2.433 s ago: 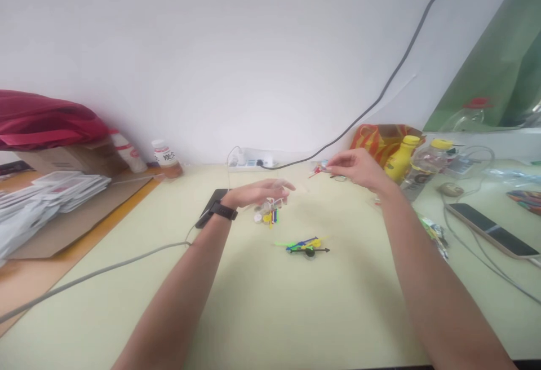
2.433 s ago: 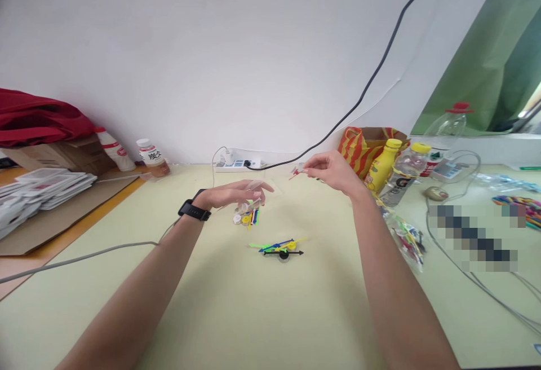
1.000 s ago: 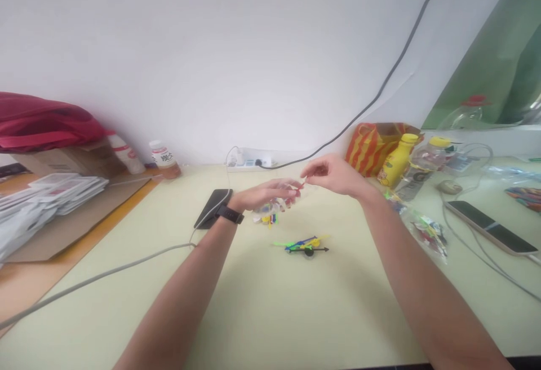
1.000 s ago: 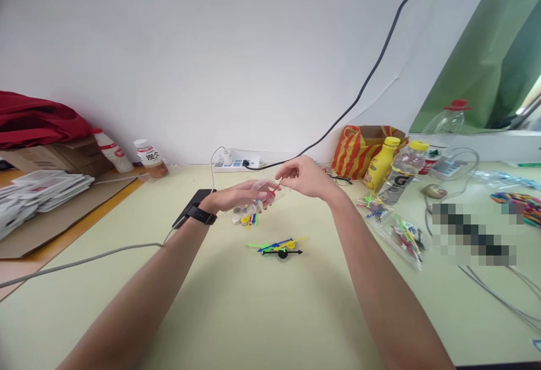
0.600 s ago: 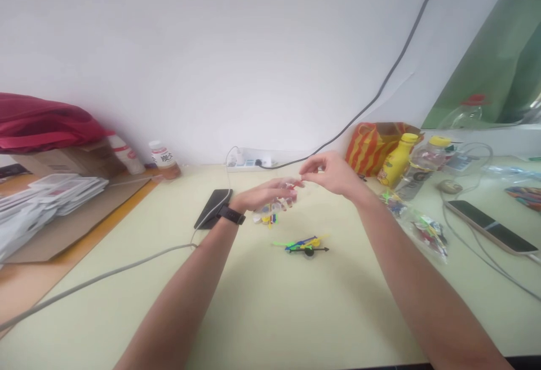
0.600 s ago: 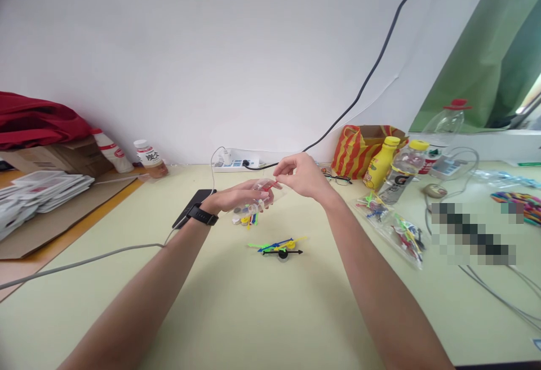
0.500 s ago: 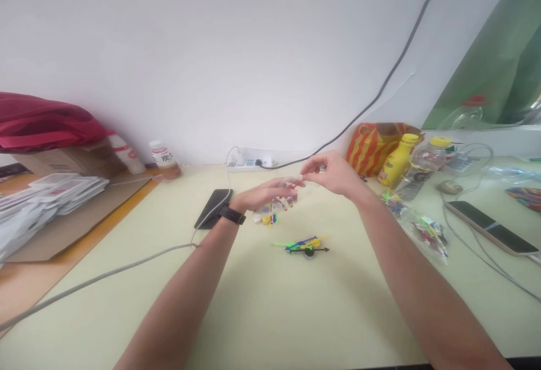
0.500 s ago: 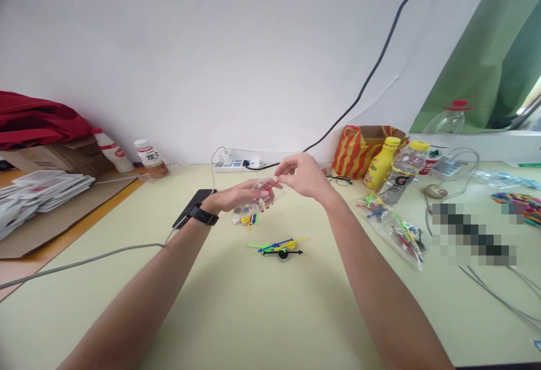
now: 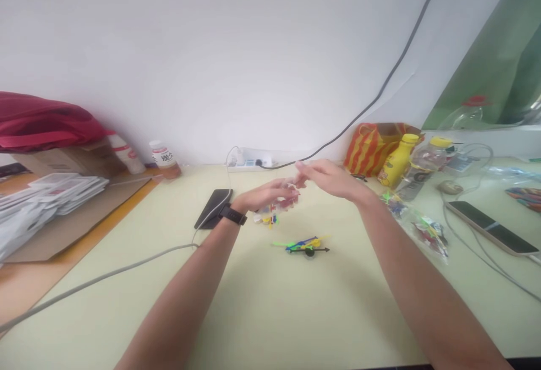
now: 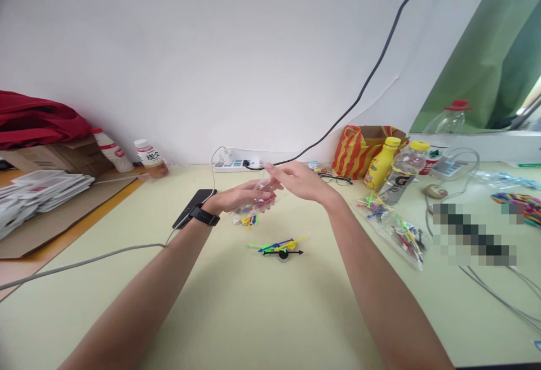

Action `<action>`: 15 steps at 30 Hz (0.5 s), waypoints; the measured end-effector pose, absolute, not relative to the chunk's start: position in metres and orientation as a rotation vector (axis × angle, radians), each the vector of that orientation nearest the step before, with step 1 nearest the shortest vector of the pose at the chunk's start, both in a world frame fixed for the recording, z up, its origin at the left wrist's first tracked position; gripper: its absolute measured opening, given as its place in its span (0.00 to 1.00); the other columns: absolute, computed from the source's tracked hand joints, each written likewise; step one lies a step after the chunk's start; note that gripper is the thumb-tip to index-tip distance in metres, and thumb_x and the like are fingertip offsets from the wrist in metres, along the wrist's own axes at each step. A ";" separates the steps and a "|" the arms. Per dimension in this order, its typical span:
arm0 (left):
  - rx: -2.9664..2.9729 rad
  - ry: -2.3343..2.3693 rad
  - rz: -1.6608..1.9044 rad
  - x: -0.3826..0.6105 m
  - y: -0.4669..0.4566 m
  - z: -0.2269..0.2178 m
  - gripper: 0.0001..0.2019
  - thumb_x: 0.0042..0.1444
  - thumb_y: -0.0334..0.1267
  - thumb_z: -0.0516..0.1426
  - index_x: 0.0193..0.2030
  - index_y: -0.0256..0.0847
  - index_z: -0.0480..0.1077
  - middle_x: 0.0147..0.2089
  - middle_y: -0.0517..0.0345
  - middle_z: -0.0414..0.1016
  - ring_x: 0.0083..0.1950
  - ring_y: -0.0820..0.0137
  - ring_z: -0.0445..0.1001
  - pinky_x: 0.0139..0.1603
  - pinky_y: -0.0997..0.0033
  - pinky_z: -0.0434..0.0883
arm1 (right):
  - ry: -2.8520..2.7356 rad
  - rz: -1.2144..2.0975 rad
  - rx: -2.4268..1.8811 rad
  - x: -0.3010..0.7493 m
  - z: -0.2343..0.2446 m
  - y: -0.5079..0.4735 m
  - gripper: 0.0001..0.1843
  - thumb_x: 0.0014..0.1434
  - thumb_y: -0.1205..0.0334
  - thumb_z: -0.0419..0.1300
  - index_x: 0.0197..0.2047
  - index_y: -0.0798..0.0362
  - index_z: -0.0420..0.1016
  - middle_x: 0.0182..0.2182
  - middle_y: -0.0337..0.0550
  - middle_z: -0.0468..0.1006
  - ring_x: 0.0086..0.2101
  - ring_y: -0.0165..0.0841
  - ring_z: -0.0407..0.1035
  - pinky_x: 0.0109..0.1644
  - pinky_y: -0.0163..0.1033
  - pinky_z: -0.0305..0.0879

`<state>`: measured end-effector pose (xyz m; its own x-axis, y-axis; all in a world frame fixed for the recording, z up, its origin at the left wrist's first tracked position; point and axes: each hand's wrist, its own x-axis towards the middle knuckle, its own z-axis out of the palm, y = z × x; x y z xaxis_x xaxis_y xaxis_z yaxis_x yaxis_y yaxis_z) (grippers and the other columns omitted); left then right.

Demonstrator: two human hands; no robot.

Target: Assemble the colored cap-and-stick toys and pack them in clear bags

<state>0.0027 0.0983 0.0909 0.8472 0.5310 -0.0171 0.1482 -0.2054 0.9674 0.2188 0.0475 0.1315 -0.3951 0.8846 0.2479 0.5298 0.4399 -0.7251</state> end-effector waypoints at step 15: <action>1.239 0.409 0.259 0.014 0.100 0.063 0.35 0.63 0.66 0.51 0.60 0.36 0.69 0.40 0.45 0.78 0.34 0.66 0.74 0.37 0.67 0.69 | -1.962 0.421 -1.108 0.248 0.141 0.049 0.07 0.56 0.65 0.58 0.31 0.51 0.78 0.35 0.41 0.82 0.42 0.37 0.74 0.55 0.44 0.63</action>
<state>0.0138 0.0999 0.0626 0.8993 0.4069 -0.1603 0.0288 0.3105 0.9501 0.2477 0.0495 0.1405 -0.2724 0.8247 0.4956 0.5489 0.5563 -0.6240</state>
